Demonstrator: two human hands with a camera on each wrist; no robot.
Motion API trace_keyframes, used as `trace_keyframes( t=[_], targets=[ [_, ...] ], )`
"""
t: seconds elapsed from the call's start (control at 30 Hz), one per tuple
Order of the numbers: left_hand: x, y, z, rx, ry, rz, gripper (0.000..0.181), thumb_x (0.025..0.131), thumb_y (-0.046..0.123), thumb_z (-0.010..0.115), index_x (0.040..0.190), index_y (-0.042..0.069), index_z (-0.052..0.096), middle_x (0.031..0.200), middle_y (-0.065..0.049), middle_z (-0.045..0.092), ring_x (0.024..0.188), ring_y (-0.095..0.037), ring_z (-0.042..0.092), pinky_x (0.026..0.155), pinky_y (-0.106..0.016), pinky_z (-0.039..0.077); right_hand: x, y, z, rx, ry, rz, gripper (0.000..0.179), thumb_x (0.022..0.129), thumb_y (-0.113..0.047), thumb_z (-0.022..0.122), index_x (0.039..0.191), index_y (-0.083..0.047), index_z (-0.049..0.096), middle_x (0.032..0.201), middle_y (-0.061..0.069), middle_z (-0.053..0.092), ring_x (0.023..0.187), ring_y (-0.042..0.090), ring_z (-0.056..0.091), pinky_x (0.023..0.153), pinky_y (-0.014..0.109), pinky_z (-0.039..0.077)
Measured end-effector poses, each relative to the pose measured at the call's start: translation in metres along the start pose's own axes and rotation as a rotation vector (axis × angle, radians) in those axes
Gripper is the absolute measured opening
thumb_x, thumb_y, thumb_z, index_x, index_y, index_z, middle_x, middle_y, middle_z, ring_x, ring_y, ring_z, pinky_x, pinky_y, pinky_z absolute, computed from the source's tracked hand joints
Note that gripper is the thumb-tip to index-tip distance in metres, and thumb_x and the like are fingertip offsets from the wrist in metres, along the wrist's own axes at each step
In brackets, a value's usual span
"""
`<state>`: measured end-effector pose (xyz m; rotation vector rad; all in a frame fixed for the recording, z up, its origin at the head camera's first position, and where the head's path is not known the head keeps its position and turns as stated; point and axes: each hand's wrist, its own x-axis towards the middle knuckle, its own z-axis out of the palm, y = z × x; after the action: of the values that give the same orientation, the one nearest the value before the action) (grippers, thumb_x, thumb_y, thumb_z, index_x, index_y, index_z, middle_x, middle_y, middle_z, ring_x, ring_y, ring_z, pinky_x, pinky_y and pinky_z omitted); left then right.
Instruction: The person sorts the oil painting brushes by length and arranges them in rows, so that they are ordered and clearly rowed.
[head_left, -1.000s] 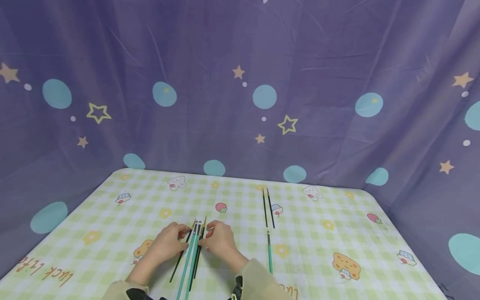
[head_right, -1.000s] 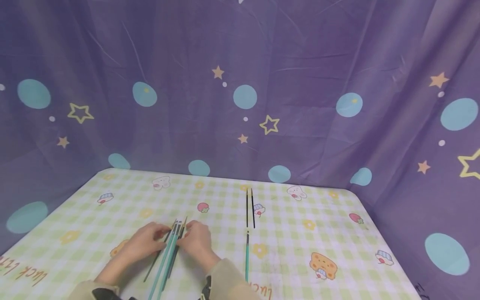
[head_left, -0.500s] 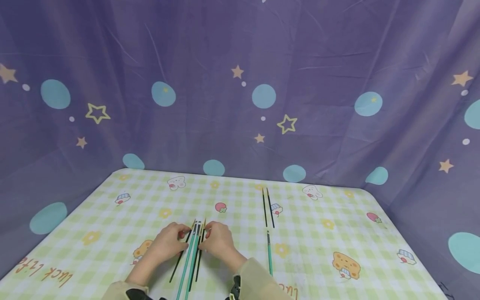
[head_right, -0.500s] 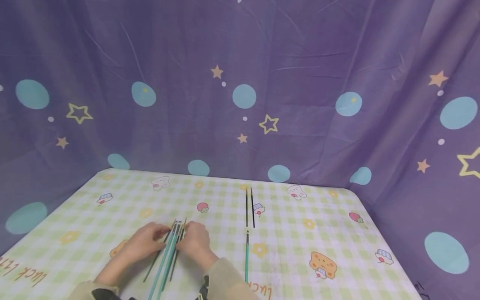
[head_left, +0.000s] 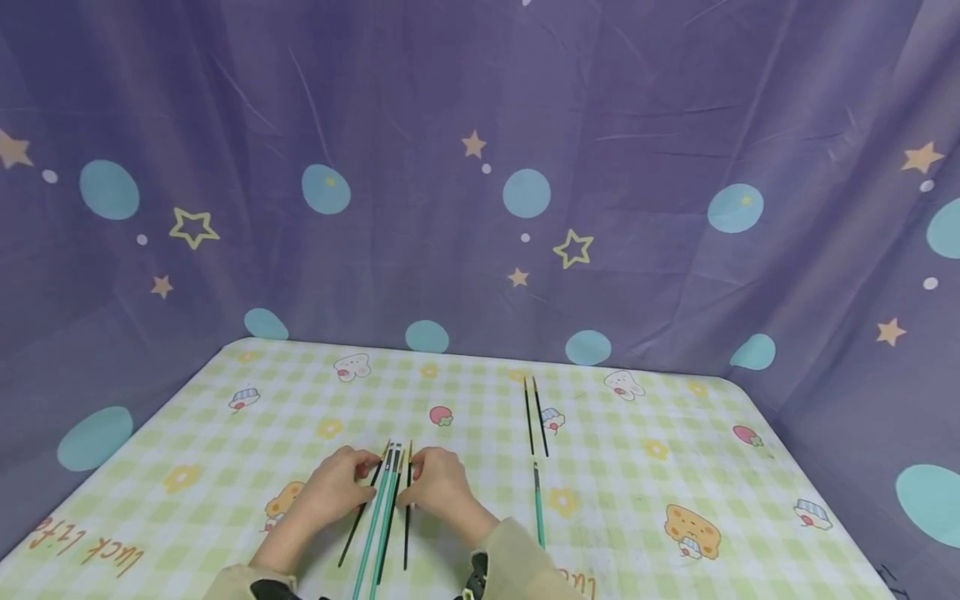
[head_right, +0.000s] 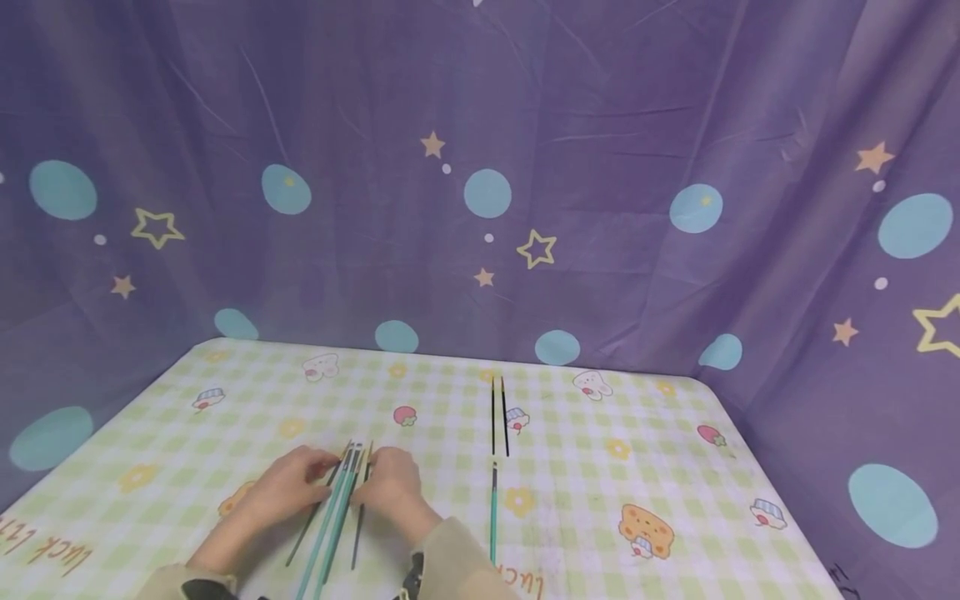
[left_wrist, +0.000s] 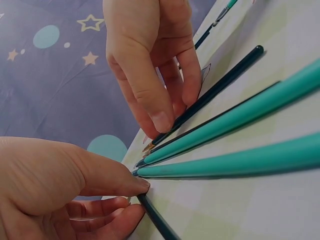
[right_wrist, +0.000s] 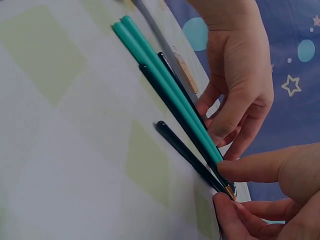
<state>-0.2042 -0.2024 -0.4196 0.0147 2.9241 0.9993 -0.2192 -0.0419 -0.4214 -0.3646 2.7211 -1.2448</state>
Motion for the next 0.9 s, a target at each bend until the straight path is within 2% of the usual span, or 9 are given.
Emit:
trace_keyframes(
  t=[0.17, 0.5, 0.7, 0.9],
  targets=[
    [-0.0011, -0.0008, -0.001, 0.002, -0.003, 0.005, 0.039, 0.073, 0.003, 0.066, 0.112, -0.001, 0.061, 0.083, -0.007, 0.047, 0.053, -0.013, 0.048, 0.046, -0.025, 0.042, -0.0025, -0.0006, 0.0003, -0.041, -0.01, -0.016, 0.052, 0.059, -0.01, 0.082, 0.105, 0.001, 0.061, 0.06, -0.003, 0.051, 0.05, 0.009, 0.046, 0.046, 0.021, 0.038],
    [0.0007, -0.0014, 0.0002, -0.002, 0.004, -0.007, 0.039, 0.073, 0.003, 0.066, 0.112, 0.001, 0.061, 0.083, -0.006, 0.047, 0.052, -0.013, 0.048, 0.046, -0.025, 0.042, -0.0044, -0.0054, -0.0014, -0.037, -0.033, 0.007, 0.049, 0.063, -0.003, 0.077, 0.108, 0.003, 0.059, 0.055, -0.002, 0.055, 0.04, 0.009, 0.052, 0.044, 0.02, 0.043],
    [-0.0011, -0.0003, -0.0002, -0.005, 0.004, -0.004, 0.039, 0.073, 0.003, 0.066, 0.112, 0.0, 0.061, 0.083, -0.007, 0.047, 0.052, -0.013, 0.048, 0.045, -0.024, 0.042, -0.0033, -0.0038, -0.0018, 0.009, -0.033, 0.034, 0.046, 0.063, -0.002, 0.076, 0.106, 0.002, 0.06, 0.051, 0.0, 0.054, 0.038, 0.01, 0.052, 0.041, 0.021, 0.043],
    [-0.0014, 0.0014, -0.0001, -0.016, 0.005, -0.002, 0.039, 0.074, 0.003, 0.065, 0.112, 0.0, 0.061, 0.083, -0.007, 0.047, 0.051, -0.013, 0.048, 0.044, -0.025, 0.043, -0.0025, -0.001, -0.0056, 0.068, -0.026, 0.04, 0.044, 0.065, -0.002, 0.073, 0.107, 0.001, 0.059, 0.056, -0.001, 0.054, 0.039, 0.01, 0.051, 0.041, 0.022, 0.042]
  ],
)
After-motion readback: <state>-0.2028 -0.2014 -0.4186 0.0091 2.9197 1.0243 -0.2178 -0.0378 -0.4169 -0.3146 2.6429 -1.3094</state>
